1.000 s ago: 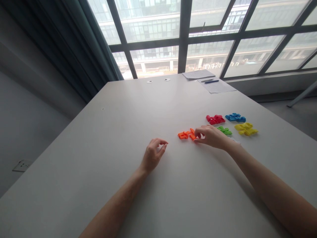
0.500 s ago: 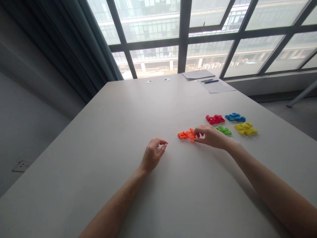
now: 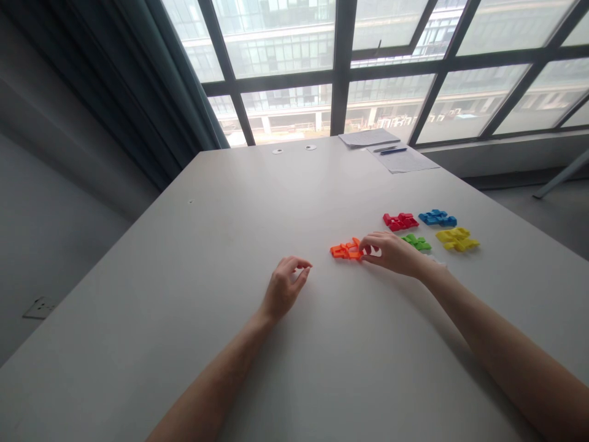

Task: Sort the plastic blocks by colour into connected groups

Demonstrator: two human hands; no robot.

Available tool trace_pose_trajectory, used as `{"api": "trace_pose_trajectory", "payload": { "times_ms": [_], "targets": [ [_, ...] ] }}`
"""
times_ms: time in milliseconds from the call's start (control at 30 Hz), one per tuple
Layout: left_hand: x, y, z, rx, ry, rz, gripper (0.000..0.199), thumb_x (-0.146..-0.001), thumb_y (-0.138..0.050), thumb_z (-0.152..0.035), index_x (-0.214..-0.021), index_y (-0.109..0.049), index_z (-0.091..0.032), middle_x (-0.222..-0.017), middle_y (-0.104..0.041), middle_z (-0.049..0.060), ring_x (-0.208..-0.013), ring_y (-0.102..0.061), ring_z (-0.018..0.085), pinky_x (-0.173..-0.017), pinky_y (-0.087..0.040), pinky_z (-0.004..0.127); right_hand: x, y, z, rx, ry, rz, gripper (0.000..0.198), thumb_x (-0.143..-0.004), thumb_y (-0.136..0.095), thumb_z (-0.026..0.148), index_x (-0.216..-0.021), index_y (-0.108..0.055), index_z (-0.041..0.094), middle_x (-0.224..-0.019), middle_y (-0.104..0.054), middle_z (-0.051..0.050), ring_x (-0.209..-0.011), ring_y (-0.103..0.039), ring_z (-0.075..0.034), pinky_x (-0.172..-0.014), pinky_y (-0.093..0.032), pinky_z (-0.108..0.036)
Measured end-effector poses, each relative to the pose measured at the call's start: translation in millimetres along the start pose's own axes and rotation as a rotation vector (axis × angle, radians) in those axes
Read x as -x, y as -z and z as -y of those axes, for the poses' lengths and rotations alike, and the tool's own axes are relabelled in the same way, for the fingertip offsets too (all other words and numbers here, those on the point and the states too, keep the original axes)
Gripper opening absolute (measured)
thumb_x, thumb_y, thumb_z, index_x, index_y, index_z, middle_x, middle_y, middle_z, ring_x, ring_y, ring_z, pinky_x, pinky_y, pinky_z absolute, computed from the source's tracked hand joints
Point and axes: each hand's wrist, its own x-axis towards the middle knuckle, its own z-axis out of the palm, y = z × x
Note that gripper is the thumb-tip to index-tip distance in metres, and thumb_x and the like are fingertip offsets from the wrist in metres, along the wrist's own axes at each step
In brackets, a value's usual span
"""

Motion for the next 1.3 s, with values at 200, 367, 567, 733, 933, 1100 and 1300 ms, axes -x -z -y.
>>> {"api": "trace_pose_trajectory", "payload": {
  "times_ms": [200,367,567,733,933,1100,1300],
  "targets": [
    [0,0,0,-0.003,0.003,0.0,0.012,-0.091,-0.052,-0.022,-0.09,-0.063,-0.019,-0.088,-0.065,0.004,-0.088,-0.058,0.018,-0.079,-0.048,0.03,0,0,1,-0.016,0.001,-0.005,0.011,-0.086,-0.056,0.027,-0.082,-0.062,0.02,-0.08,-0.063,-0.005,-0.07,-0.055,-0.015,-0.065,-0.04,-0.027],
    [0,0,0,-0.003,-0.002,-0.003,0.011,-0.09,-0.052,-0.022,-0.09,-0.063,-0.02,-0.088,-0.065,0.004,-0.088,-0.058,0.017,-0.079,-0.048,0.03,0,3,6,-0.093,0.01,0.024,0.011,-0.085,-0.057,0.028,-0.081,-0.062,0.02,-0.078,-0.063,-0.004,-0.069,-0.054,-0.014,-0.062,-0.04,-0.025],
    [0,0,1,0.0,0.0,-0.001,0.011,-0.09,-0.053,-0.021,-0.09,-0.064,-0.019,-0.087,-0.065,0.003,-0.088,-0.058,0.017,-0.078,-0.047,0.028,-1,3,14,-0.165,0.03,0.018,0.013,-0.086,-0.056,0.029,-0.084,-0.065,0.02,-0.079,-0.063,-0.004,-0.071,-0.054,-0.014,-0.065,-0.041,-0.025],
    [0,0,1,-0.007,-0.008,-0.007,0.011,-0.09,-0.053,-0.021,-0.09,-0.064,-0.019,-0.087,-0.065,0.003,-0.087,-0.058,0.017,-0.077,-0.047,0.029,0,4,11,-0.143,0.025,-0.016,0.014,-0.086,-0.055,0.03,-0.083,-0.064,0.019,-0.079,-0.063,-0.004,-0.07,-0.054,-0.014,-0.064,-0.042,-0.026],
    [0,0,0,-0.004,0.01,0.001,0.012,-0.09,-0.052,-0.022,-0.09,-0.064,-0.019,-0.087,-0.065,0.004,-0.087,-0.058,0.018,-0.078,-0.048,0.03,0,8,-1,-0.128,-0.063,-0.138,0.014,-0.087,-0.056,0.033,-0.089,-0.06,0.02,-0.083,-0.062,-0.005,-0.071,-0.054,-0.016,-0.063,-0.043,-0.028],
    [0,0,0,-0.008,0.0,-0.004,0.012,-0.09,-0.052,-0.022,-0.09,-0.064,-0.02,-0.087,-0.065,0.004,-0.087,-0.058,0.018,-0.079,-0.048,0.031,-2,3,-3,-0.075,-0.1,-0.278,0.017,-0.087,-0.057,0.037,-0.088,-0.059,0.021,-0.086,-0.062,-0.007,-0.077,-0.055,-0.019,-0.068,-0.045,-0.032],
    [-1,0,-1,0.001,-0.001,0.006,0.012,-0.09,-0.052,-0.023,-0.089,-0.063,-0.02,-0.088,-0.066,0.004,-0.088,-0.058,0.018,-0.078,-0.048,0.03,0,5,-3,-0.121,-0.035,-0.159,0.016,-0.087,-0.056,0.036,-0.089,-0.061,0.021,-0.09,-0.062,-0.008,-0.082,-0.056,-0.02,-0.069,-0.047,-0.032]
  ]
}}
